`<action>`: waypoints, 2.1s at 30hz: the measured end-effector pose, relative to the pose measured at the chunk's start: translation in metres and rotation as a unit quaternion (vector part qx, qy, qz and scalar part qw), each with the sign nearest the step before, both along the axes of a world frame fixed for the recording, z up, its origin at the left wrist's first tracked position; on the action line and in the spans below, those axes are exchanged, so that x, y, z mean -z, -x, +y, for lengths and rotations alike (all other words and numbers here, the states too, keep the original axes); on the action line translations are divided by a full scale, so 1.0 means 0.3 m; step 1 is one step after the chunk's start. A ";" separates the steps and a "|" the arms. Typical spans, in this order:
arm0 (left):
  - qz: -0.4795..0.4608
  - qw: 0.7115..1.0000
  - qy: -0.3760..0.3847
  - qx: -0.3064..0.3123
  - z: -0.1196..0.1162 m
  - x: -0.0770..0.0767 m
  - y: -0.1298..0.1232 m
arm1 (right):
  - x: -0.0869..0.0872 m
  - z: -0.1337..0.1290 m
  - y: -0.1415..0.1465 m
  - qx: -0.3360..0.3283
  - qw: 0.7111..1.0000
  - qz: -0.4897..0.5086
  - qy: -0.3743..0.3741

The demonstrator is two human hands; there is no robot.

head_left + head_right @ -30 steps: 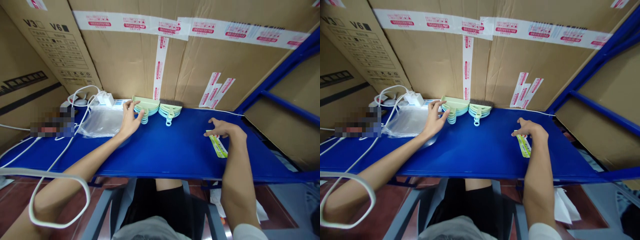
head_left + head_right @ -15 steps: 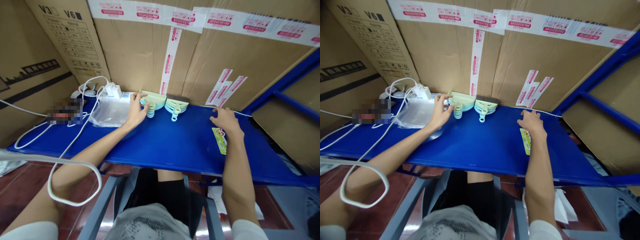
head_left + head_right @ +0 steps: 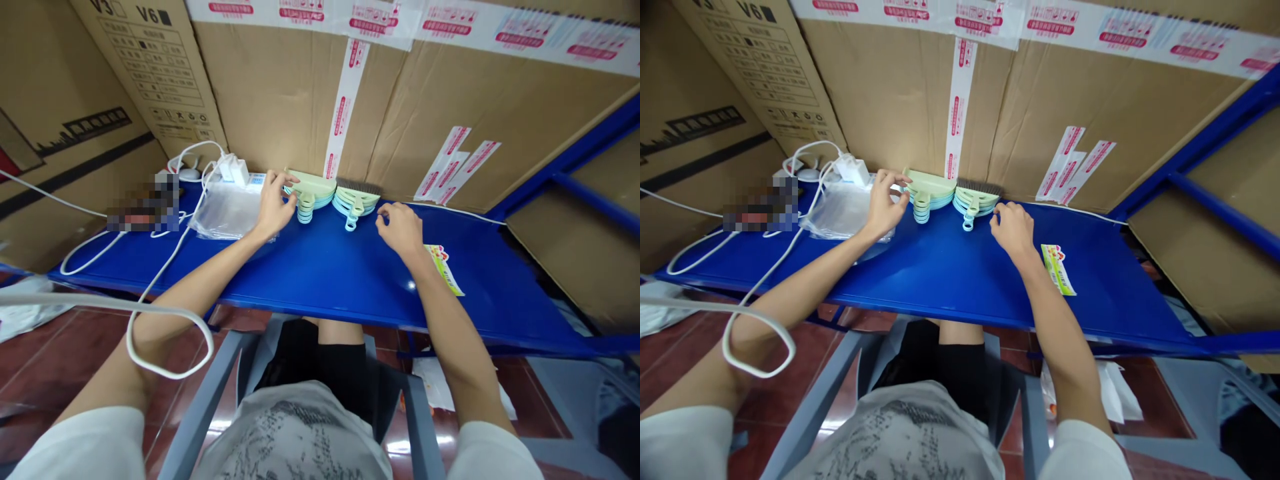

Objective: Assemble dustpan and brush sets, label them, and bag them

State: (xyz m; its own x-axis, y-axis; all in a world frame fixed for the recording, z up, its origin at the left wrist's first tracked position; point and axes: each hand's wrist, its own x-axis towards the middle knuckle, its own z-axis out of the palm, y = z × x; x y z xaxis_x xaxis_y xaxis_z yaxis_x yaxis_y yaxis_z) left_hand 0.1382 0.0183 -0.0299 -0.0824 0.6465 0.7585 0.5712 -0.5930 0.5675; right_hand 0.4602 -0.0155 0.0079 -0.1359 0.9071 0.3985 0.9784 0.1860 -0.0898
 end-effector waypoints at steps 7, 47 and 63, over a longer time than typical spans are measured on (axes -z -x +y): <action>0.044 0.998 -0.042 0.022 -0.029 -0.027 -0.013 | -0.012 0.012 -0.022 0.027 0.999 0.032 -0.016; 0.378 0.884 -0.269 0.058 -0.132 -0.105 0.021 | 0.018 -0.141 0.123 -0.126 0.977 -0.057 -0.162; 0.429 0.815 -0.324 0.216 -0.355 -0.089 -0.153 | 0.150 -0.329 0.261 -0.449 0.816 -0.028 -0.363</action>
State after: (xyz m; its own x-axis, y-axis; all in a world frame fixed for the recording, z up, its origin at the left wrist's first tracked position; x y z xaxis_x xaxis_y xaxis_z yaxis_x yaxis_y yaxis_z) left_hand 0.1842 -0.0882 -0.0033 0.7870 -0.0837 0.6112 0.2523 -0.8604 -0.4427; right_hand 0.3821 -0.1141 -0.0370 -0.6522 -0.0419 0.7569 0.4165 0.8145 0.4039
